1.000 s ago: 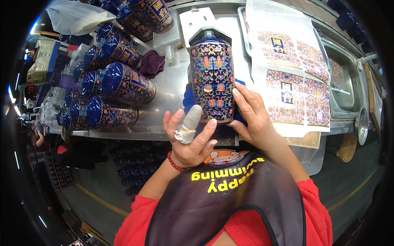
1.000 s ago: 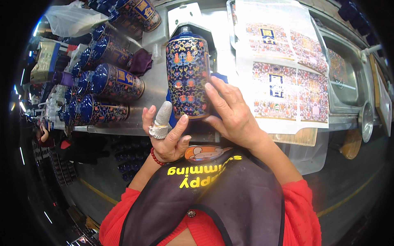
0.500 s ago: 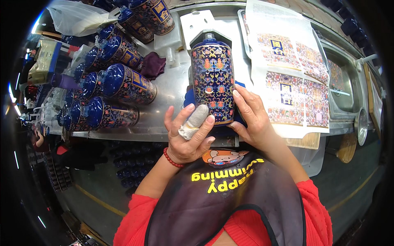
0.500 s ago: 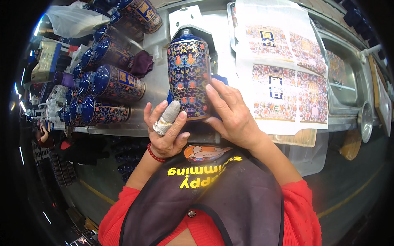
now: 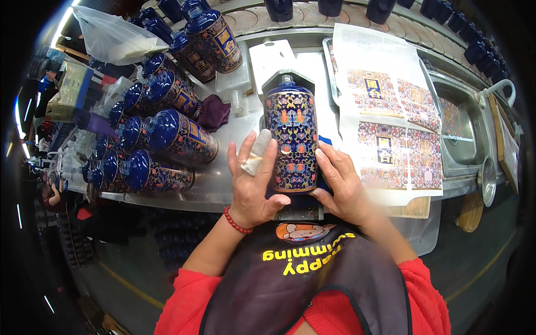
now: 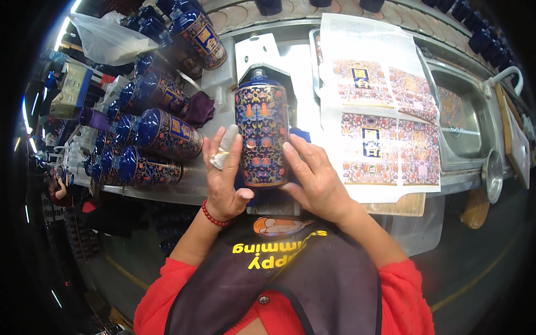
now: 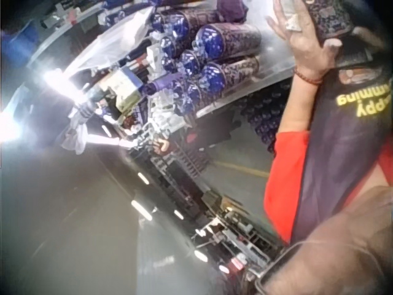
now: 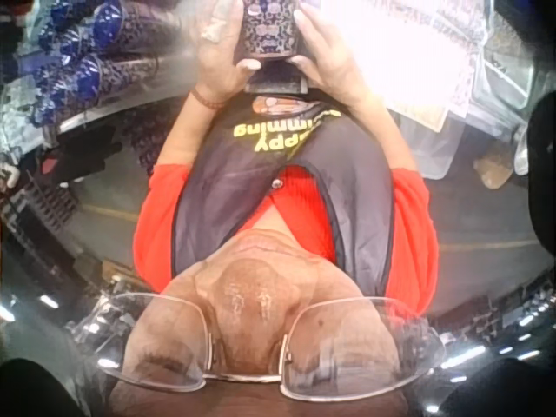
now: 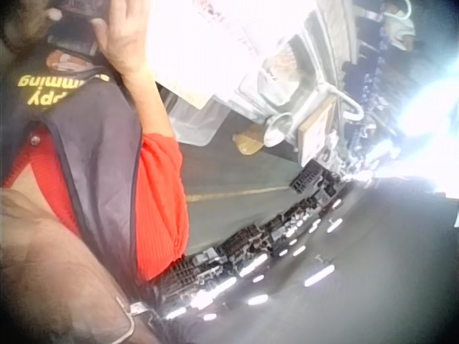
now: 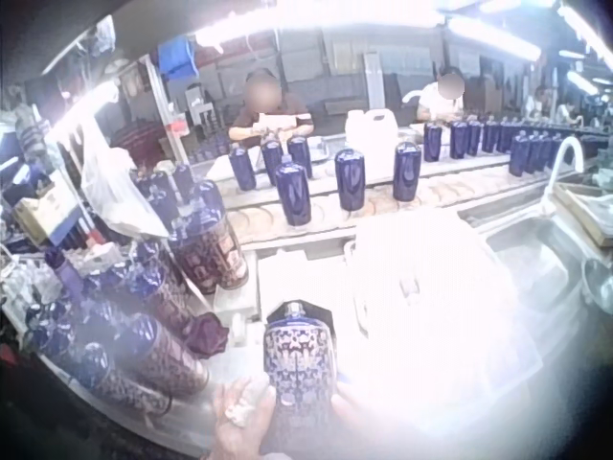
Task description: The person applies decorative stickers to a blue cylindrical container. They peel a sticker from a sheet, position it on the container, and smooth it with a green squeegee. The person repeats this process for multiple stickers, rotating the container to cover different sides.
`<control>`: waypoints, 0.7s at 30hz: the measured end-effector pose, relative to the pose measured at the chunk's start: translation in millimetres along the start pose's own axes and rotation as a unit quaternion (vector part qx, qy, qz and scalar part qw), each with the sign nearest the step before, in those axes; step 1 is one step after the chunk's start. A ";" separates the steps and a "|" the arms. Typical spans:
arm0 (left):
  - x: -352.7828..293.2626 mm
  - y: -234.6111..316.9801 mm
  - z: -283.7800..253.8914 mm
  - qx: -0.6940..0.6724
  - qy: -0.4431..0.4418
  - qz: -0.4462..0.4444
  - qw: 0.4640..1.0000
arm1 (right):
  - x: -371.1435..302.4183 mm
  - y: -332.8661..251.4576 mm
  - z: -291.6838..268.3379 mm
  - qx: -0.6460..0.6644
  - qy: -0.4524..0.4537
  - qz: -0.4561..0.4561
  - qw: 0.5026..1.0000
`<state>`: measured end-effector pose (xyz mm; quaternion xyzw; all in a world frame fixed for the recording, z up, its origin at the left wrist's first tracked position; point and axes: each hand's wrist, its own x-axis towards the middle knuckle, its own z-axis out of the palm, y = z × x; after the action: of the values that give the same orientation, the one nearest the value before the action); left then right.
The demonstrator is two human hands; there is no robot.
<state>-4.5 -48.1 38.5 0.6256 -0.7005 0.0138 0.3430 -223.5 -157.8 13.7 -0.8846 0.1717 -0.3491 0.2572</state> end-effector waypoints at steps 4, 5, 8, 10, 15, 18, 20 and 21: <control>5.1 2.6 2.5 0.049 0.004 0.046 0.998 | -0.1 0.3 -0.2 0.010 -0.003 0.000 1.000; 6.1 1.8 1.6 0.047 -0.005 0.043 0.998 | -0.1 0.3 -0.3 0.008 -0.004 0.000 1.000; 8.6 0.5 -1.1 0.043 -0.012 0.045 0.998 | 0.2 0.3 -0.3 0.005 -0.004 -0.002 1.000; 11.8 0.8 -0.6 0.043 -0.011 0.033 0.998 | 0.4 0.4 -0.4 0.005 -0.005 -0.002 1.000; 16.7 6.1 -4.2 0.068 -0.048 0.054 0.995 | 0.2 0.7 -0.4 0.008 -0.006 -0.002 1.000; 22.2 5.1 -6.4 0.030 -0.046 0.045 0.997 | 0.1 0.2 -0.4 0.006 -0.006 -0.003 1.000; 27.9 4.9 -4.5 0.021 -0.014 0.020 0.999 | 0.5 0.0 -0.5 0.006 -0.003 -0.003 1.000; 29.3 7.0 -4.4 0.052 -0.041 0.022 0.998 | 0.8 0.0 -0.6 0.007 -0.004 -0.005 1.000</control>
<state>-8.1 -70.0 59.3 0.6272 -0.7259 0.0316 0.2805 -223.4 -158.4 14.6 -0.8849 0.1640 -0.3482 0.2624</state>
